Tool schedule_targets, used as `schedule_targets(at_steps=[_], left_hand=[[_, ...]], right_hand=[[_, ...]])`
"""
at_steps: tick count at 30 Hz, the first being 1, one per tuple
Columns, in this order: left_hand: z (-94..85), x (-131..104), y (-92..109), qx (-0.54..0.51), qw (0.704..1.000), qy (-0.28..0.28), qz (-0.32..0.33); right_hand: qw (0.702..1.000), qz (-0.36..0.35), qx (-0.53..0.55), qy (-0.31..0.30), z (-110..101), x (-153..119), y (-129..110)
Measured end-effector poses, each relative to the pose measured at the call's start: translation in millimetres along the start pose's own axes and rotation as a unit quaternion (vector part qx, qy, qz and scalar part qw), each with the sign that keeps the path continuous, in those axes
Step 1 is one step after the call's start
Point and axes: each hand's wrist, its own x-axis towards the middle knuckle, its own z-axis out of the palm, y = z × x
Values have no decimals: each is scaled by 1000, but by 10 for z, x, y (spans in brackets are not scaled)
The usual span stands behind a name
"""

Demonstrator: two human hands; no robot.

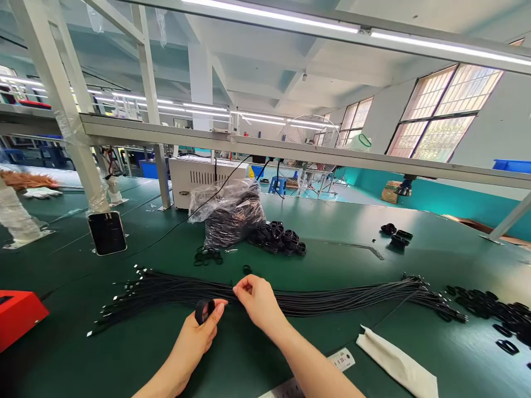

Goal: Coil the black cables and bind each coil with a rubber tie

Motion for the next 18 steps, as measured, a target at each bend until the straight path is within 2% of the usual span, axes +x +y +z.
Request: schedule_targets(at_steps=[2,5,7,9,12,15,18], left_hand=[[21,-45,3,-6,999,-41,6],[40,-126,8,-7,995,-95,14],[48,-167,2,-4,993,-120,21],[53,-187,-14,2,991,-133,29],[49,-179,-45,14,991,-123,49],[26,-152,-73,47,989,-108,95],[-6,-140,-107,96,977,-130,137]], right_hand=[[999,-27,12,27,-35,-267,12],[983,-139,-22,114,-29,-592,50],[964,-207,-58,157,8,-719,85],[947,-247,-79,189,56,-781,121],[938,-262,-88,209,112,-812,155],[944,-247,-64,209,135,-832,149],[956,-211,-13,204,146,-851,127]])
